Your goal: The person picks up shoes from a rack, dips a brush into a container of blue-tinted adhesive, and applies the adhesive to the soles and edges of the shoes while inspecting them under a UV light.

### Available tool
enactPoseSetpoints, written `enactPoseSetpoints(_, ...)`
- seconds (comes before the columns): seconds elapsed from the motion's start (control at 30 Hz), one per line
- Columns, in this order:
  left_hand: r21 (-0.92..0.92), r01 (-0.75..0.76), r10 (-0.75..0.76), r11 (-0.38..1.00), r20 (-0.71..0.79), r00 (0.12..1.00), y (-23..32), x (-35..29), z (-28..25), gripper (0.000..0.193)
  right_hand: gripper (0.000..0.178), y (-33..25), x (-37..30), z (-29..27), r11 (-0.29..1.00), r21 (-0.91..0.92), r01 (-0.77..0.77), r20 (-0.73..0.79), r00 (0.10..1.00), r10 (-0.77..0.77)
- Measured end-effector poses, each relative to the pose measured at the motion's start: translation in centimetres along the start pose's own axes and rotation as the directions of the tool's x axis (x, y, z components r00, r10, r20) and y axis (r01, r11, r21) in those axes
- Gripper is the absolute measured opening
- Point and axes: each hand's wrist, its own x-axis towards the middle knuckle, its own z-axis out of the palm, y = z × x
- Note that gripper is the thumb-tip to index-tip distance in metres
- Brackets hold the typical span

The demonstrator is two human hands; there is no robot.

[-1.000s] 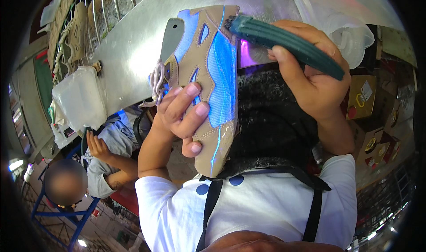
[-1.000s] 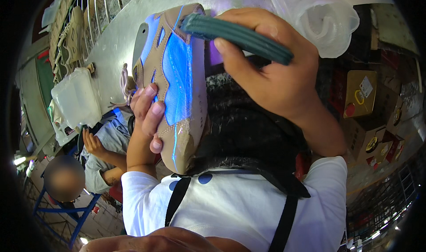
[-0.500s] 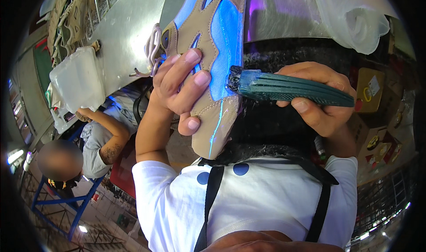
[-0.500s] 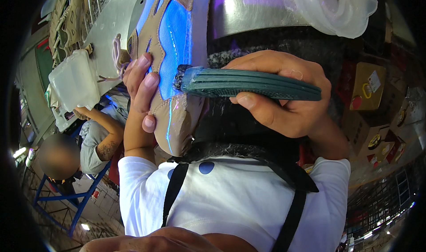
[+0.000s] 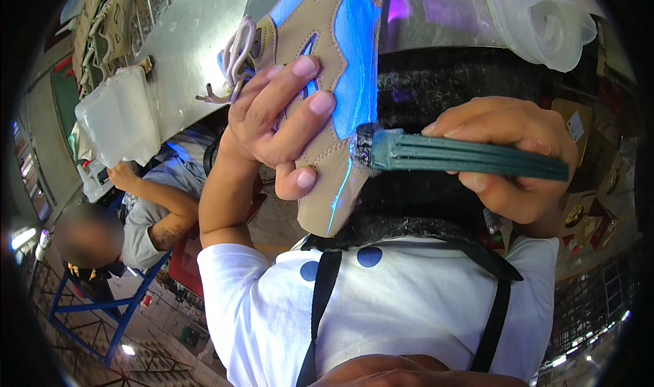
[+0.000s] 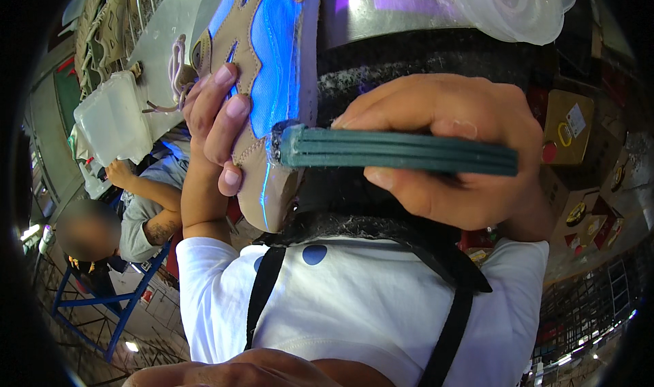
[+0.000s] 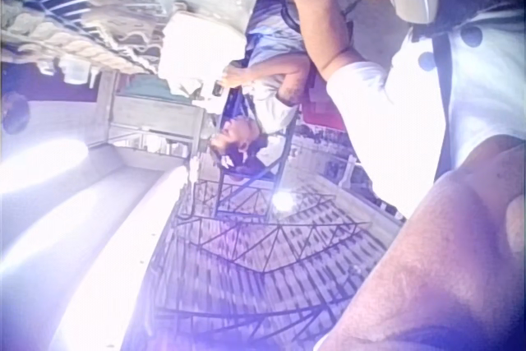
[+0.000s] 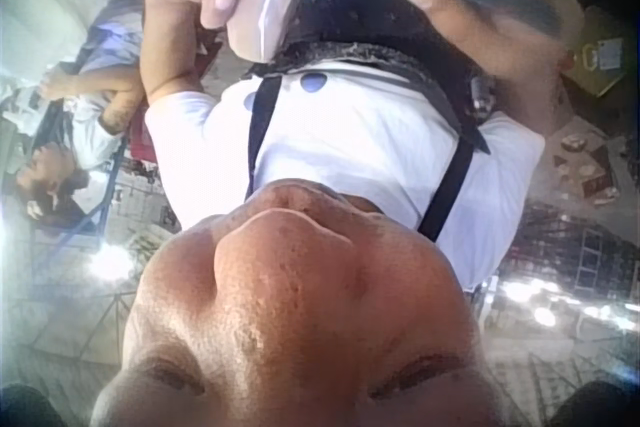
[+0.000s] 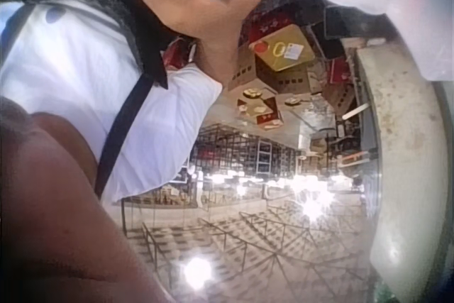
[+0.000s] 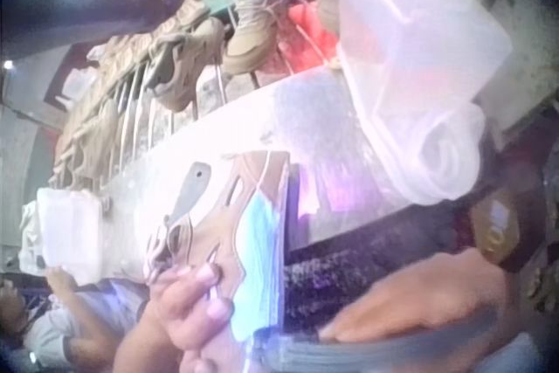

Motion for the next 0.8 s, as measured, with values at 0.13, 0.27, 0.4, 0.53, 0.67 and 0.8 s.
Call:
enactPoseSetpoints(0.13,-0.004,-0.023,0.023,1.000,-0.023,0.999,0.0,0.4,0.3,0.069,0.031,-0.5,-0.5,0.4,0.995,-0.066,0.074,-0.018,0.997,-0.075)
enactPoseSetpoints(0.27,-0.015,0.063,-0.063,0.998,-0.003,0.998,0.6,1.1,-0.1,0.068,0.028,-1.3,-0.9,2.2,0.975,-0.171,0.140,-0.118,0.980,-0.161)
enactPoseSetpoints(0.4,0.005,0.098,-0.098,0.995,0.016,0.995,1.1,2.1,-0.3,0.066,0.024,-1.6,-1.9,3.6,0.956,-0.232,0.178,-0.207,0.952,-0.227)
enactPoseSetpoints(0.53,0.035,0.052,-0.053,0.998,0.046,0.998,1.0,3.4,-0.7,0.057,0.024,-2.4,-1.9,3.3,0.965,-0.206,0.163,-0.158,0.968,-0.197)
enactPoseSetpoints(0.67,0.048,0.026,-0.029,0.999,0.074,0.997,1.3,4.7,-1.1,0.040,0.025,-2.8,-1.6,2.1,0.972,-0.162,0.173,-0.063,0.981,-0.185)
enactPoseSetpoints(0.8,0.087,-0.054,0.044,0.995,0.104,0.994,1.1,5.5,-1.6,0.032,0.029,-3.1,-1.4,1.4,0.965,-0.145,0.220,0.005,0.975,-0.221)
